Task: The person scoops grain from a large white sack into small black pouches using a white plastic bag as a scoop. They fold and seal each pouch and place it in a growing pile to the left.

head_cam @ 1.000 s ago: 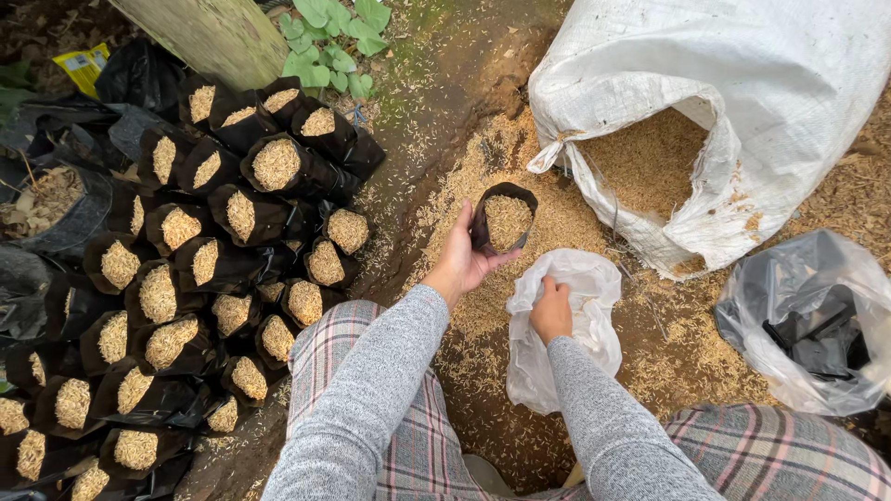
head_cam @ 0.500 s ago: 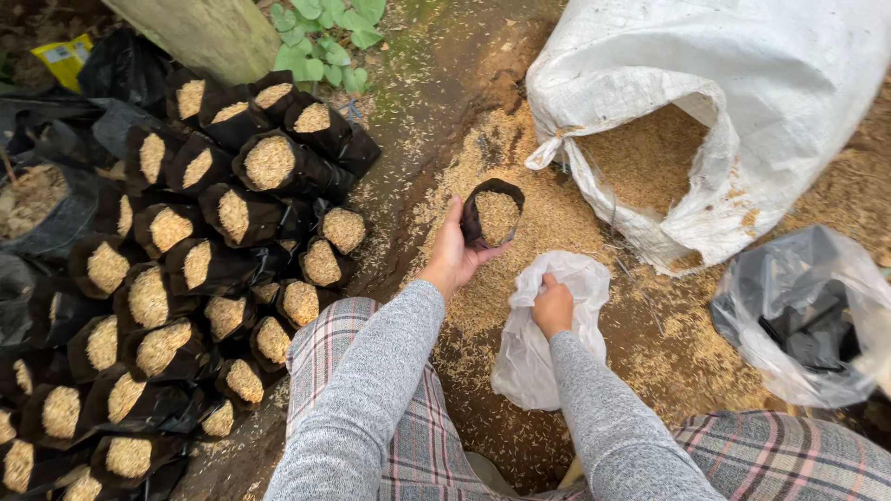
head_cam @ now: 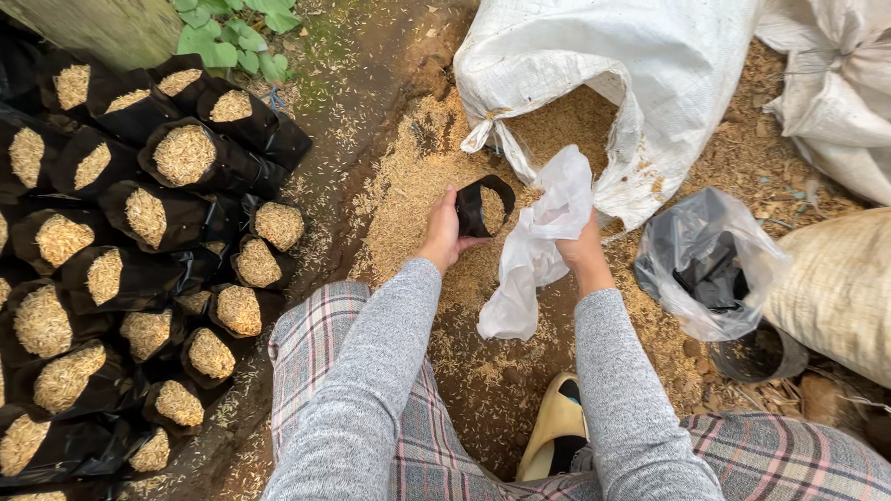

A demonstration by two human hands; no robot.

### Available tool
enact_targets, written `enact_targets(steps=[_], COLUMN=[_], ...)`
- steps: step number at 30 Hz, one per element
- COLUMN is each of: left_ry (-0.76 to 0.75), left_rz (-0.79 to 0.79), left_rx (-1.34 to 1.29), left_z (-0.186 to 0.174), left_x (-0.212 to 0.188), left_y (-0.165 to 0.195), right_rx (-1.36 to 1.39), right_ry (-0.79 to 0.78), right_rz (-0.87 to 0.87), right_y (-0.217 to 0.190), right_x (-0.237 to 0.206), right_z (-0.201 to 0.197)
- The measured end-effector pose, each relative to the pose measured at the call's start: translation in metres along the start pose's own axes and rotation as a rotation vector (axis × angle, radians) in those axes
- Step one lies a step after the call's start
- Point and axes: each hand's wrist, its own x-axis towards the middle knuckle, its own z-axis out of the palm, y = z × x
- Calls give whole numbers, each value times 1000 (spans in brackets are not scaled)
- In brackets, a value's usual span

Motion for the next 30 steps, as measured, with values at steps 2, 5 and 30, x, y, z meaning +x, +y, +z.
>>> enact_targets(steps=[2, 5, 30], left_ry=[-11, -108, -11], left_rz=[-6, -30, 44], left_rx=[10, -20, -116], left_z=[10, 20, -47], left_x=[0, -3, -37], left_y=[-8, -18, 34], right_rx=[-71, -186, -870], right_ry=[-19, -60, -215], right_rz=[-14, -55, -35], right_y=[-12, -23, -2], right_x=[-2, -11, -55], right_z=[-9, -14, 40])
